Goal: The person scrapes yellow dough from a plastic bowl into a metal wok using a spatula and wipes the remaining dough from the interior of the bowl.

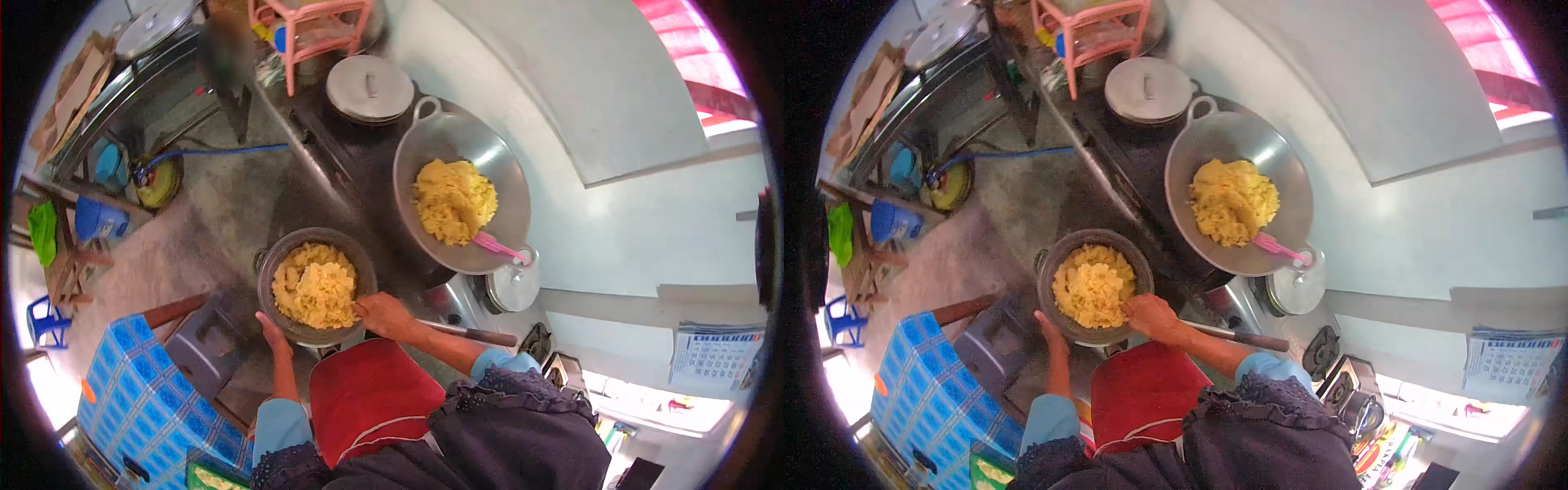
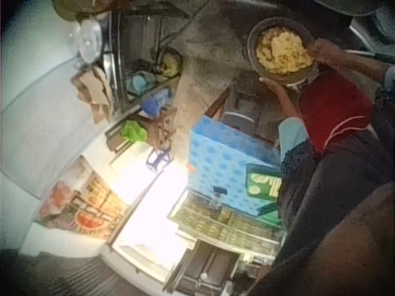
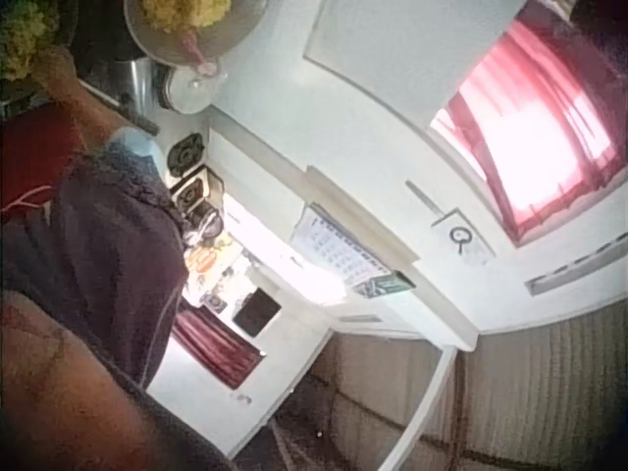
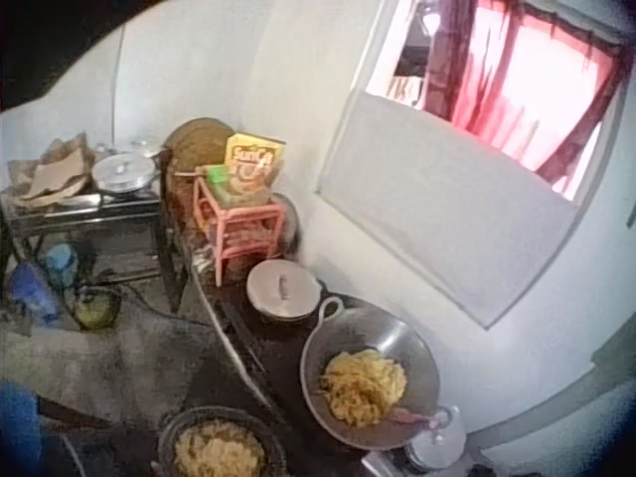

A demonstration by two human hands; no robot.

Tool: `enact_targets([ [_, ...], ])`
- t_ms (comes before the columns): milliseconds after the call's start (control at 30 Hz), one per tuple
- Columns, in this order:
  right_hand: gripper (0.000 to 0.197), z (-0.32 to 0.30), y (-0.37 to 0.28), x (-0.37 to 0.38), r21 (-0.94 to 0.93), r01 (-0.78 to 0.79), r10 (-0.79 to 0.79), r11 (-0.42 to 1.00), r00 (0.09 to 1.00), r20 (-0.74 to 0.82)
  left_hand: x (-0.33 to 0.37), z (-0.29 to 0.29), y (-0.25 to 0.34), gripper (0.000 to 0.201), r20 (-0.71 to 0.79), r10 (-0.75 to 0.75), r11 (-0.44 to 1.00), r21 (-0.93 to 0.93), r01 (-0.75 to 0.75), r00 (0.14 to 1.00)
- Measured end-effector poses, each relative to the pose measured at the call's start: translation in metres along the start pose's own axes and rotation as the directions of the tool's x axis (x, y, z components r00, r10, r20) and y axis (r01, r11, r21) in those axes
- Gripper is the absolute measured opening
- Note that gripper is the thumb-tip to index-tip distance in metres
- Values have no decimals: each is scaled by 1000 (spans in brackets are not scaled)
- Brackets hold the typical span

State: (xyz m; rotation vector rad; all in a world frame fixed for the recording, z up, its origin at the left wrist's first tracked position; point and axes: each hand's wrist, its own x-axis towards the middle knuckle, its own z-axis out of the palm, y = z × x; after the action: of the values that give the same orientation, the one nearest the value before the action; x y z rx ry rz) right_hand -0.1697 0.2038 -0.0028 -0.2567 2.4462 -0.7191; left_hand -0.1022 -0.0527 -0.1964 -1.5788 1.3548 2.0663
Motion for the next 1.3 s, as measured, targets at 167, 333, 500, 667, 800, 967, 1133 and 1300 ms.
enact_targets([
  [167, 20, -87, 19, -23, -84, 172, -171, 982, 985, 16, 2, 1, 1, 102, 36, 166, 983, 71, -168, 985],
  [333, 20, -197, 64, -48, -226, 9, -24, 974, 998, -62, 3, 6, -1, 95, 141, 242, 970, -33, -239, 960],
  [500, 17, -270, 123, -32, -319, -312, 224, 895, 933, -283, 4, 14, -2, 79, -93, 161, 984, -62, -167, 983],
  [667, 30, -224, 212, 57, -537, -470, -160, 701, 630, -760, 9, 13, -7, 89, 1, 184, 979, -85, -183, 983],
  [800, 39, -178, 272, 95, -321, -464, 44, 826, 620, -783, 18, 8, -7, 91, 63, 203, 979, -14, -202, 977],
  [967, 44, -208, 290, 66, 42, 25, 14, 999, 666, -746, 17, 8, -9, 88, -142, 110, 991, 95, -97, 984],
  [1133, 29, -245, 236, -10, 902, -73, 579, 425, 788, -208, 16, 8, -10, 87, -144, 146, 979, 162, -122, 979],
  [1300, 30, -212, 158, -71, 879, -199, 502, 434, 863, -52, 20, 0, -17, 80, -30, 239, 959, 163, -231, 971],
])
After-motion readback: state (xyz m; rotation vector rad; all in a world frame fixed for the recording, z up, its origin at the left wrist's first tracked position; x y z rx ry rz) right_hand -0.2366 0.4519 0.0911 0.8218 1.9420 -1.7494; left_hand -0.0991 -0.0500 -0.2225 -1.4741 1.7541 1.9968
